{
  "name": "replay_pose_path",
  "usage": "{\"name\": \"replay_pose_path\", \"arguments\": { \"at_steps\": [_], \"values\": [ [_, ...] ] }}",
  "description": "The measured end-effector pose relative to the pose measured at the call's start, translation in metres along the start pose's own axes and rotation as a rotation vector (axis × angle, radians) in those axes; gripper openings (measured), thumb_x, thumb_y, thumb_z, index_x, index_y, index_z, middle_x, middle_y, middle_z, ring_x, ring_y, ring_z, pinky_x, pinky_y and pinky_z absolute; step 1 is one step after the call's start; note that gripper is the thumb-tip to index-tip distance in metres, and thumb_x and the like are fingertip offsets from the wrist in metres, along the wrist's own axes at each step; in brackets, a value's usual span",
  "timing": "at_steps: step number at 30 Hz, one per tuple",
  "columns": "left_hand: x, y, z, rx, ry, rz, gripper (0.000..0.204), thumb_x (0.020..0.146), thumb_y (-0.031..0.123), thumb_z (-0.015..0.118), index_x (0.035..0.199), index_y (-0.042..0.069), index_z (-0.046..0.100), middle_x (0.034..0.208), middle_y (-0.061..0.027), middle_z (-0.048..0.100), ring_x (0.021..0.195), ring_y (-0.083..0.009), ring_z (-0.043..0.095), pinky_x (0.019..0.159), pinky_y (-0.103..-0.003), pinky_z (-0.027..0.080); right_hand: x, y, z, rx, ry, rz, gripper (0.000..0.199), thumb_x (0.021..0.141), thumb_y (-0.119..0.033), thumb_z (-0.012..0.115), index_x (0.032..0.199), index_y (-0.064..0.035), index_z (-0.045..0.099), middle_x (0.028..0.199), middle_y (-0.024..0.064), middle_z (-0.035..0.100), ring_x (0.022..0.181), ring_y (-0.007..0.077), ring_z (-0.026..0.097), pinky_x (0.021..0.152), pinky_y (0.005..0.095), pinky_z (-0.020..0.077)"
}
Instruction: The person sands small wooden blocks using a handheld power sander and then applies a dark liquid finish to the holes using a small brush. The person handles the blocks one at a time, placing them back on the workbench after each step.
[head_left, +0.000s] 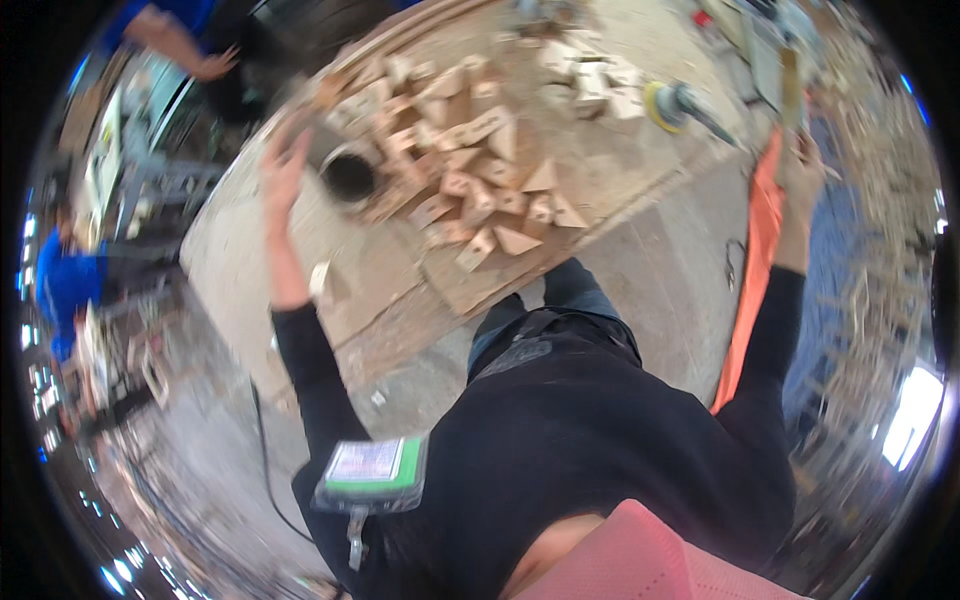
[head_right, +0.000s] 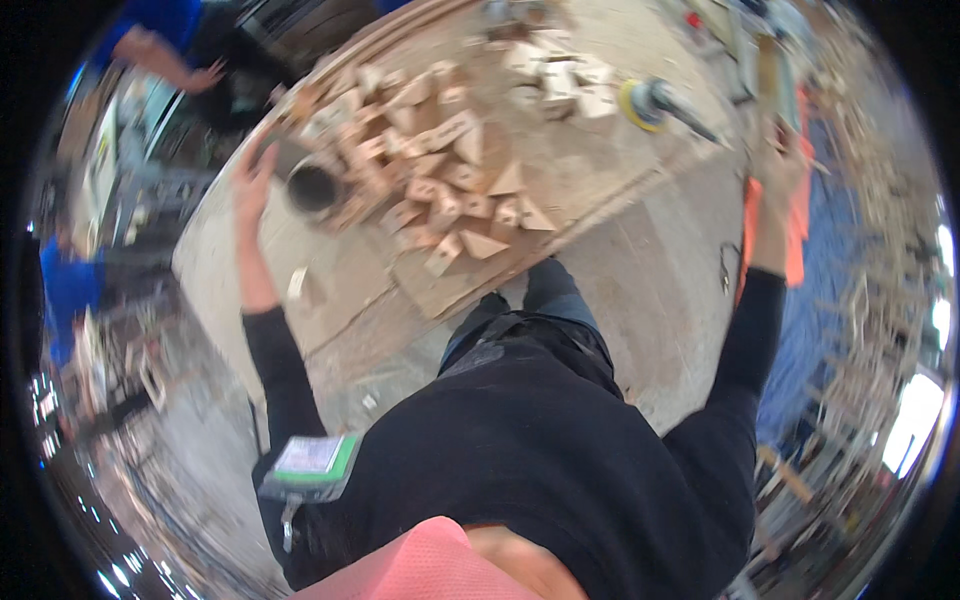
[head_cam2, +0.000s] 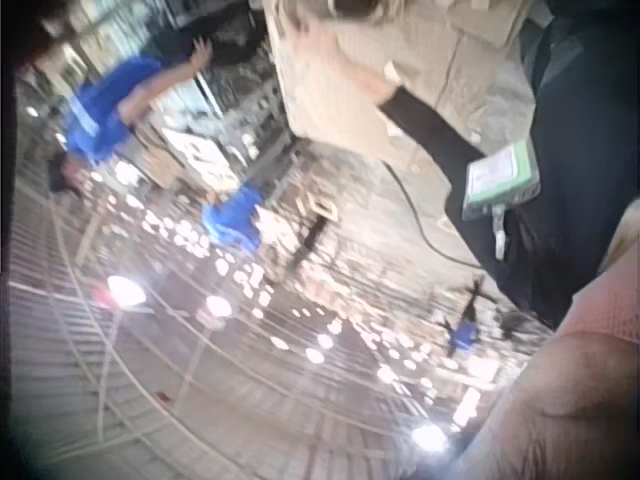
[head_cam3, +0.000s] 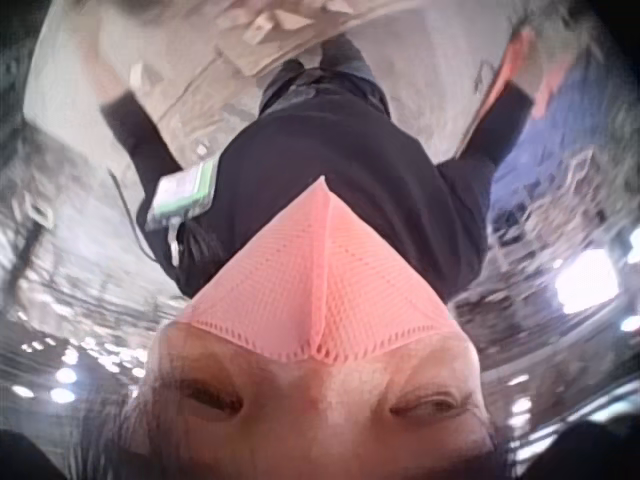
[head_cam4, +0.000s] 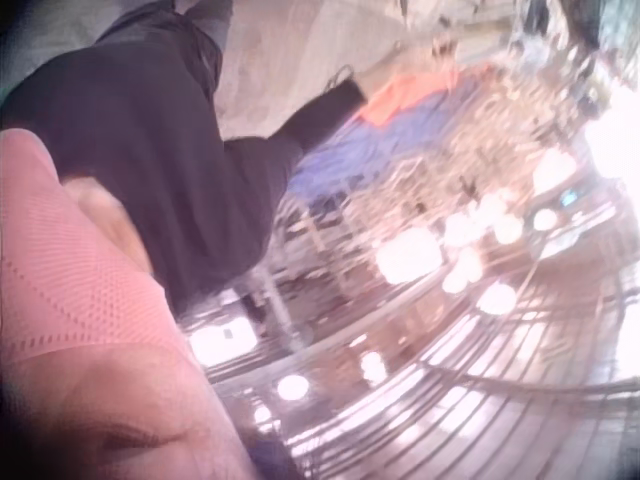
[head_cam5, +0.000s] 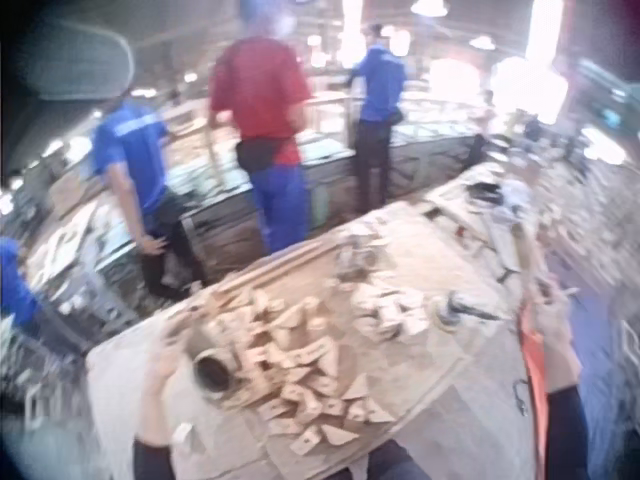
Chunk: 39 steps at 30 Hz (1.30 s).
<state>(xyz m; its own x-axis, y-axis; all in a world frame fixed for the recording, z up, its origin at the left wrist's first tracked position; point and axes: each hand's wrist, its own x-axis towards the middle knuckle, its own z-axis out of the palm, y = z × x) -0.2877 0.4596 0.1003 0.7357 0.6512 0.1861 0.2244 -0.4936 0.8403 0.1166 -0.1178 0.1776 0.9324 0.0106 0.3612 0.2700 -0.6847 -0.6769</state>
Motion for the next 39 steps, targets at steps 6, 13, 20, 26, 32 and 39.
{"name": "replay_pose_path", "arguments": {
  "at_steps": [6,13,20,26,32,39],
  "values": [
    [-0.019,0.056,-0.026,0.230,0.537,0.014,0.037,0.093,0.022,0.062,0.125,0.004,0.059,0.116,-0.0104,0.063,0.097,-0.0184,0.061,0.086,-0.031,0.048,0.073,0.116,0.039,0.069,0.025,0.121,0.041,0.083,-0.027,0.071,0.114,-0.0007,0.064,0.102,0.0117,0.070,0.092,0.0171,0.065,0.082,0.0286,0.0500],
    [-0.070,0.157,0.034,0.424,0.714,0.008,0.026,0.096,0.013,0.055,0.113,-0.006,0.061,0.111,-0.0127,0.065,0.093,-0.0194,0.063,0.079,-0.029,0.051,0.141,0.193,0.116,-0.251,-0.090,0.403,0.037,0.076,-0.032,0.072,0.109,-0.0150,0.070,0.106,0.0101,0.070,0.098,0.0218,0.067,0.087,0.0339,0.0502],
    [-0.081,0.202,0.131,0.473,0.452,-0.033,0.017,0.094,0.008,0.056,0.106,0.000,0.065,0.100,-0.0087,0.066,0.085,-0.0166,0.061,0.079,-0.028,0.049,0.155,0.234,0.163,-0.380,-0.324,0.412,0.040,0.078,-0.038,0.069,0.112,-0.0177,0.069,0.112,0.0084,0.068,0.107,0.0266,0.063,0.091,0.0377,0.0487],
    [-0.041,0.223,0.259,0.335,0.005,-0.021,0.020,0.089,0.006,0.059,0.109,0.004,0.064,0.103,-0.0100,0.061,0.088,-0.0175,0.060,0.078,-0.029,0.049,0.146,0.231,0.163,-0.411,-0.365,0.342,0.046,0.080,-0.042,0.068,0.118,-0.0174,0.065,0.114,0.0064,0.067,0.108,0.0258,0.062,0.091,0.0369,0.0483],
    [0.037,0.161,0.346,0.252,-0.104,-0.141,0.044,0.083,0.022,0.068,0.123,0.008,0.057,0.112,-0.0115,0.052,0.087,-0.0207,0.060,0.080,-0.034,0.049,0.151,0.233,0.127,-0.329,-0.368,0.208,0.043,0.084,-0.038,0.066,0.121,-0.0170,0.064,0.114,0.0059,0.068,0.107,0.0228,0.063,0.091,0.0354,0.0483],
    [0.114,0.127,0.393,0.539,-0.210,-0.292,0.075,0.067,0.049,0.074,0.128,0.010,0.053,0.126,-0.0180,0.054,0.114,-0.0331,0.056,0.096,-0.042,0.047,0.127,0.186,0.083,-0.016,-0.204,-0.105,0.031,0.089,-0.019,0.063,0.120,-0.0139,0.064,0.112,0.0079,0.067,0.095,0.0191,0.065,0.083,0.0309,0.0498]
  ]
}}
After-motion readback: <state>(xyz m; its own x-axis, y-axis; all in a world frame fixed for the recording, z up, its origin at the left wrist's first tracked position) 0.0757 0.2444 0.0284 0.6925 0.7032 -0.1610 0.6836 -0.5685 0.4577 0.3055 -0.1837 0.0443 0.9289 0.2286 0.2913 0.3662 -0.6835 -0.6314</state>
